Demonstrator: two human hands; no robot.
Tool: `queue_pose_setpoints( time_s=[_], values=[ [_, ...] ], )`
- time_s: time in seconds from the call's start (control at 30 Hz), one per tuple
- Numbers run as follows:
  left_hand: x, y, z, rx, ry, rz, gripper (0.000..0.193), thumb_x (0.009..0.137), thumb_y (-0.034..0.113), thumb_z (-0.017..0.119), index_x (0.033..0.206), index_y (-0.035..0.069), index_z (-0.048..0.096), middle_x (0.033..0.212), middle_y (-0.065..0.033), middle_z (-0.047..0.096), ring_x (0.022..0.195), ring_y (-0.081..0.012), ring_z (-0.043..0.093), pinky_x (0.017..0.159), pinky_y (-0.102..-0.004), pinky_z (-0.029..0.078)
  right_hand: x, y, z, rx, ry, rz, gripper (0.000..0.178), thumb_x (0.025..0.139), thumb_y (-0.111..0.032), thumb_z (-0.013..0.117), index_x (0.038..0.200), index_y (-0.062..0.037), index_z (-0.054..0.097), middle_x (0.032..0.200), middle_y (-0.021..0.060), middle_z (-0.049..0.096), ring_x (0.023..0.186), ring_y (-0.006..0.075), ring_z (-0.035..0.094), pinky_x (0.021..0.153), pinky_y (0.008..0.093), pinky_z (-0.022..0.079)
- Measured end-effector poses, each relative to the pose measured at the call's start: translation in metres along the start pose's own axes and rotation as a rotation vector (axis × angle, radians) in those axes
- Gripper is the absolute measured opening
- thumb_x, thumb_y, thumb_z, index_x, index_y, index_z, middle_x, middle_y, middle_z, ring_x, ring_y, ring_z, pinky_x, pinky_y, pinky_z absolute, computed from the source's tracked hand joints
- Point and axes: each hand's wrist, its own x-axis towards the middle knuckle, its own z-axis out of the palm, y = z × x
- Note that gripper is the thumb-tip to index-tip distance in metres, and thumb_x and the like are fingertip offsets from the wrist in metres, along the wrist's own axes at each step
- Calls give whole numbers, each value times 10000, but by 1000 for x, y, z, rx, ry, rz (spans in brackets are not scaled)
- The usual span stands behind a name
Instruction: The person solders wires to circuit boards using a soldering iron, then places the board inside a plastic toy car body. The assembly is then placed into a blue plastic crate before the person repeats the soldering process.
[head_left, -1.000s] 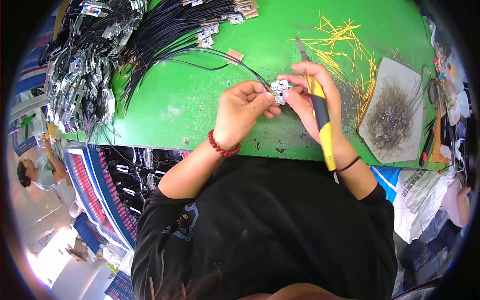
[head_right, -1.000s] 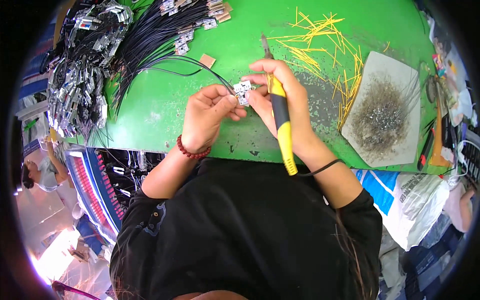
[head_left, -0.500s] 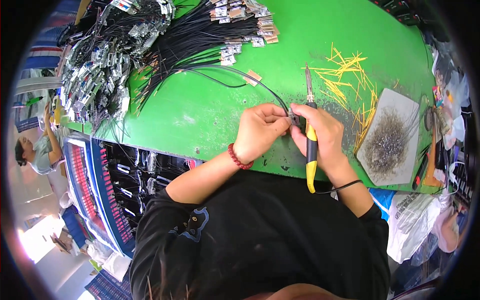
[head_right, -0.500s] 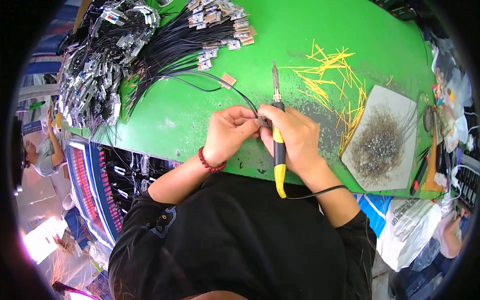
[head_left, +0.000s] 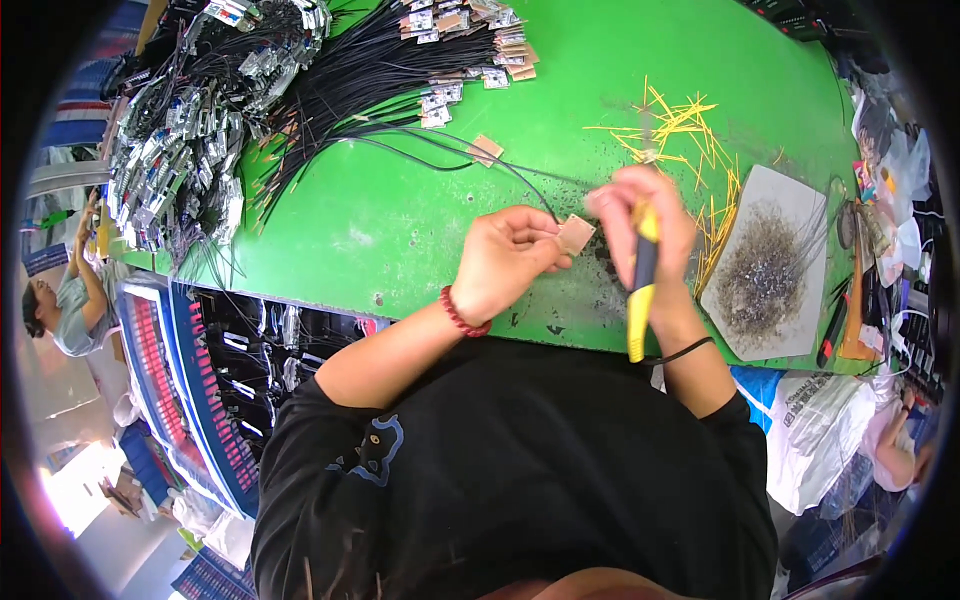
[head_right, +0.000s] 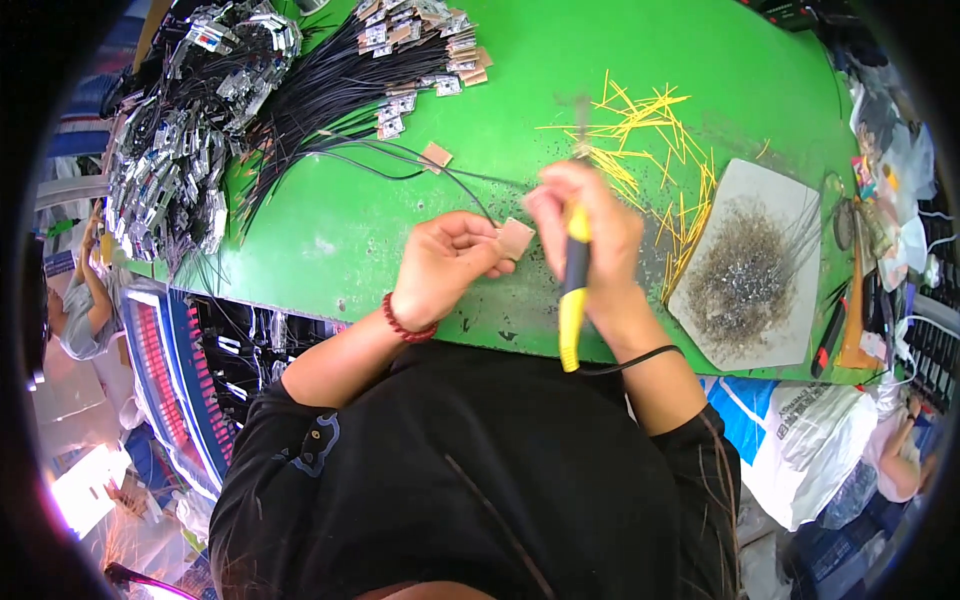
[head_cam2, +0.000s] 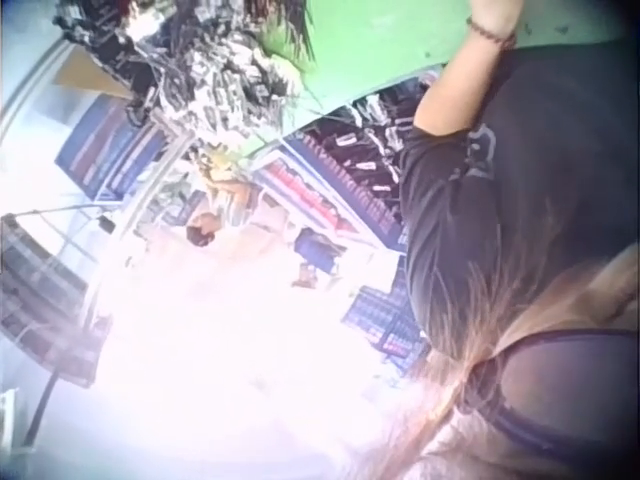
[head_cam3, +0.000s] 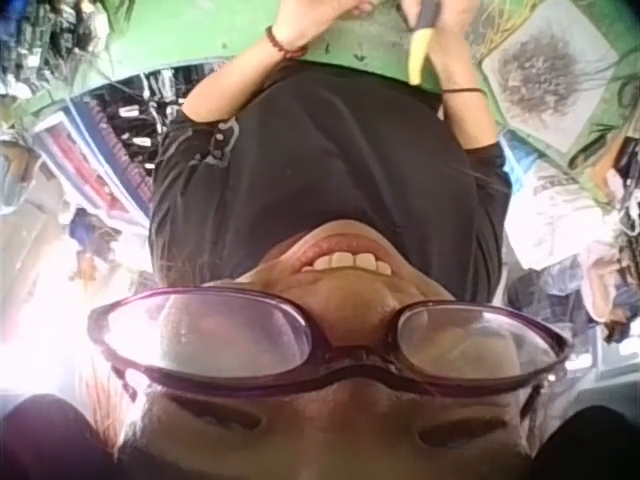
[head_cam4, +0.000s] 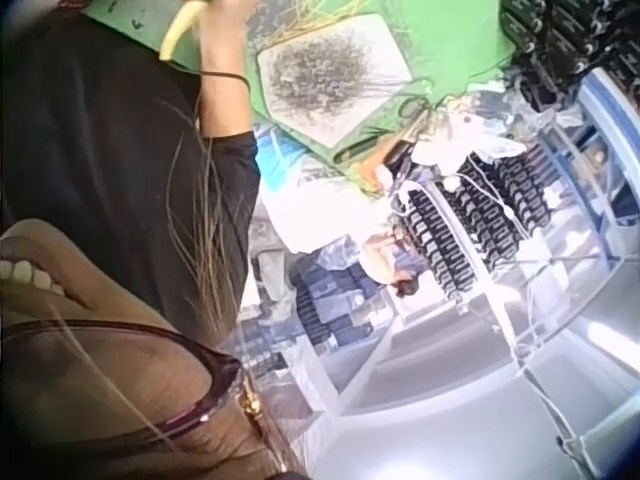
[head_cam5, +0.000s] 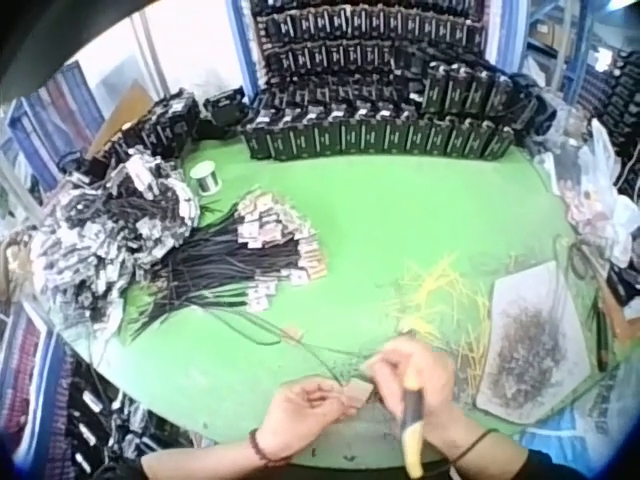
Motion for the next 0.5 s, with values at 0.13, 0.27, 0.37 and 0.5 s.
queue_pose_setpoints(
  time_s=[0.13,0.27,0.37,0.5],
  values=[
    [-17,48,-14,159,137,445,220,861,-80,575,1078,-52,584,845,-126,690,740,-156,689,683,-273,571,17,3,-41,59,139,147,302,878,61,612,1150,-37,525,870,95,671,749,137,656,647,255,529],
    [23,113,-50,395,296,418,360,853,-38,573,1208,-93,553,820,-106,694,726,-140,674,656,-248,547,11,6,-59,-113,92,-74,283,805,102,680,1049,-5,585,868,112,681,759,144,673,681,270,546],
    [65,124,-79,340,178,140,396,874,64,597,1234,-92,544,850,-88,702,713,-117,663,632,-230,524,10,-14,-63,-156,49,-188,299,754,109,720,998,-25,612,814,104,678,713,176,684,657,264,540],
    [40,118,-33,1072,80,275,293,806,125,710,1059,-20,679,886,-118,718,738,-150,685,687,-265,546,13,-47,-86,-218,-285,-165,392,714,97,715,1047,-77,604,728,66,663,573,157,621,520,267,476]
  ],
)
